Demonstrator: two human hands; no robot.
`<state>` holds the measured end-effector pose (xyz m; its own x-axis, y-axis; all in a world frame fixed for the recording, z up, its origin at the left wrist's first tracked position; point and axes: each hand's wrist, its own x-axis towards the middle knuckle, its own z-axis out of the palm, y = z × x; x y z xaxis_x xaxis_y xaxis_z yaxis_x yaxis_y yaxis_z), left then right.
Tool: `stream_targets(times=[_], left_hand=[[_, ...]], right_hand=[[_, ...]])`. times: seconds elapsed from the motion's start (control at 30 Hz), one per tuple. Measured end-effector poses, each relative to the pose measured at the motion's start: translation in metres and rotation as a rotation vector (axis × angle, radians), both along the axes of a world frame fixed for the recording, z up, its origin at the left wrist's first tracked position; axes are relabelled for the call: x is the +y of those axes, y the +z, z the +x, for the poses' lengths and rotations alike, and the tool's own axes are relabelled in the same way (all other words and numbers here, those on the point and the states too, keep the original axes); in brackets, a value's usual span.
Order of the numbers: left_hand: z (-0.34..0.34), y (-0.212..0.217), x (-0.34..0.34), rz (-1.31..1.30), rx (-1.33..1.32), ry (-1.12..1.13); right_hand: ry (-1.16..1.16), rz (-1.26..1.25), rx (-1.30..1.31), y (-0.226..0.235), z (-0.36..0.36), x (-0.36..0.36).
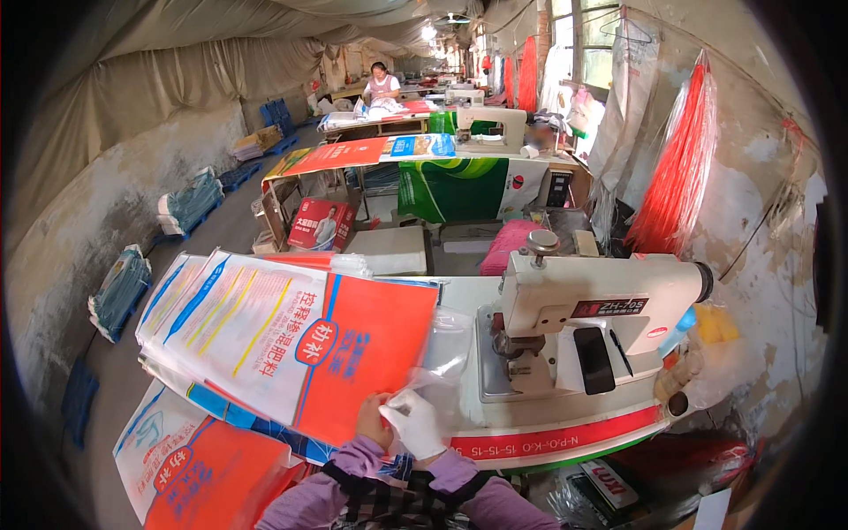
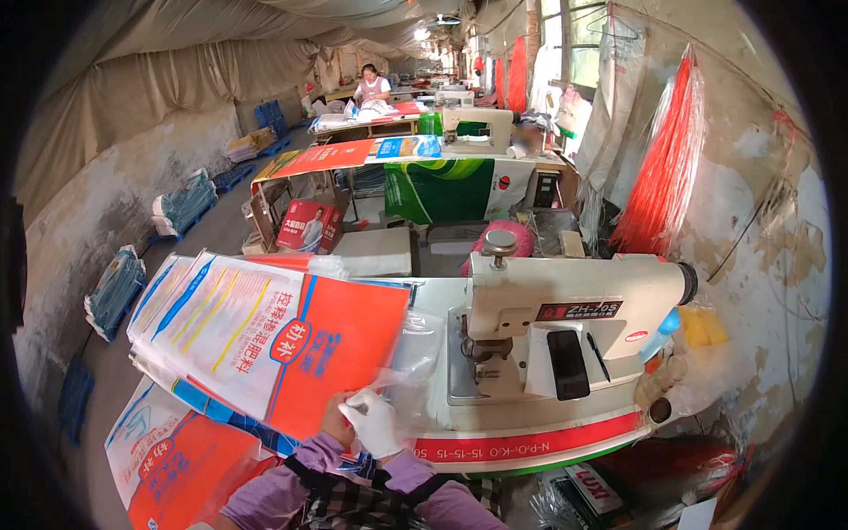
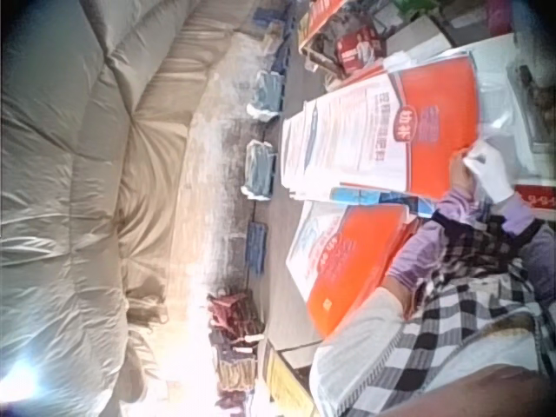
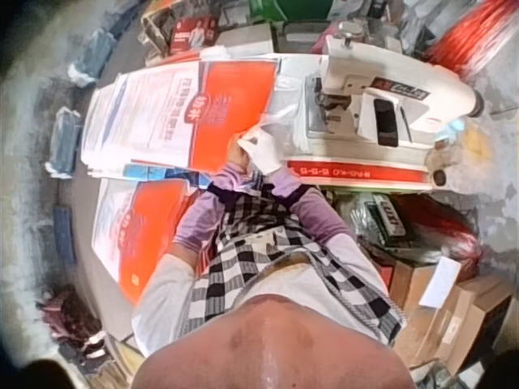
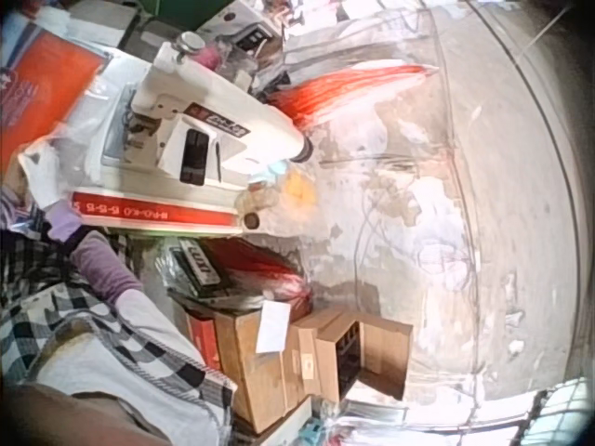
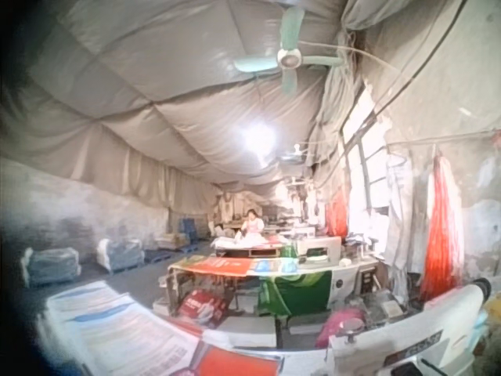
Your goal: Operating an industrial sewing machine to stitch the edges of large woven plastic bags.
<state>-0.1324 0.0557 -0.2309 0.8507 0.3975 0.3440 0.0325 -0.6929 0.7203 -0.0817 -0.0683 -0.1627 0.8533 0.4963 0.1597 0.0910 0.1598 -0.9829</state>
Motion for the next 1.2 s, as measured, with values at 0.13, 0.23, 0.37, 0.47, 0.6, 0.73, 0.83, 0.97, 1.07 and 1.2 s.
stream_targets(times=[0.13, 0.23, 0.37, 0.47, 0.6, 0.73, 0.83, 0.97, 1.07, 1.2], left_hand=[[-0.01, 0.039, 0.011, 0.36, 0.799, -0.029], [-0.009, 0.055, 0.029, 0.167, 0.641, -0.108], [-0.017, 0.06, 0.04, -0.67, 0.437, -0.09], [-0.021, 0.063, 0.048, -0.875, 0.411, -0.128], [-0.019, 0.091, 0.037, -0.54, 0.343, -0.224], [-0.044, 0.144, 0.036, 0.077, 0.296, 0.026], [-0.1, 0.19, 0.019, 0.585, 0.31, 0.016], [-0.189, 0.204, 0.009, 0.737, 0.45, 0.142], [-0.204, 0.197, 0.004, 0.66, 0.36, 0.246], [-0.214, 0.174, 0.002, 0.467, 0.279, 0.409]], right_hand=[[0.091, -0.165, -0.121, -0.017, 0.001, -0.007], [0.166, -0.177, -0.226, -0.035, -0.008, -0.012], [0.133, -0.177, -0.541, -0.019, -0.016, -0.014], [0.18, -0.306, -0.643, -0.014, -0.012, -0.02], [0.328, -0.141, -0.203, -0.055, 0.016, -0.012], [0.071, -0.205, -0.752, -0.063, -0.017, 0.063], [0.575, -0.199, -0.748, -0.06, -0.081, 0.119], [0.15, -0.789, -1.183, -0.015, 0.042, 0.049], [-0.272, 0.102, 0.09, -0.041, 0.101, 0.004], [-0.702, -0.153, -0.313, 0.008, 0.058, -0.013]])
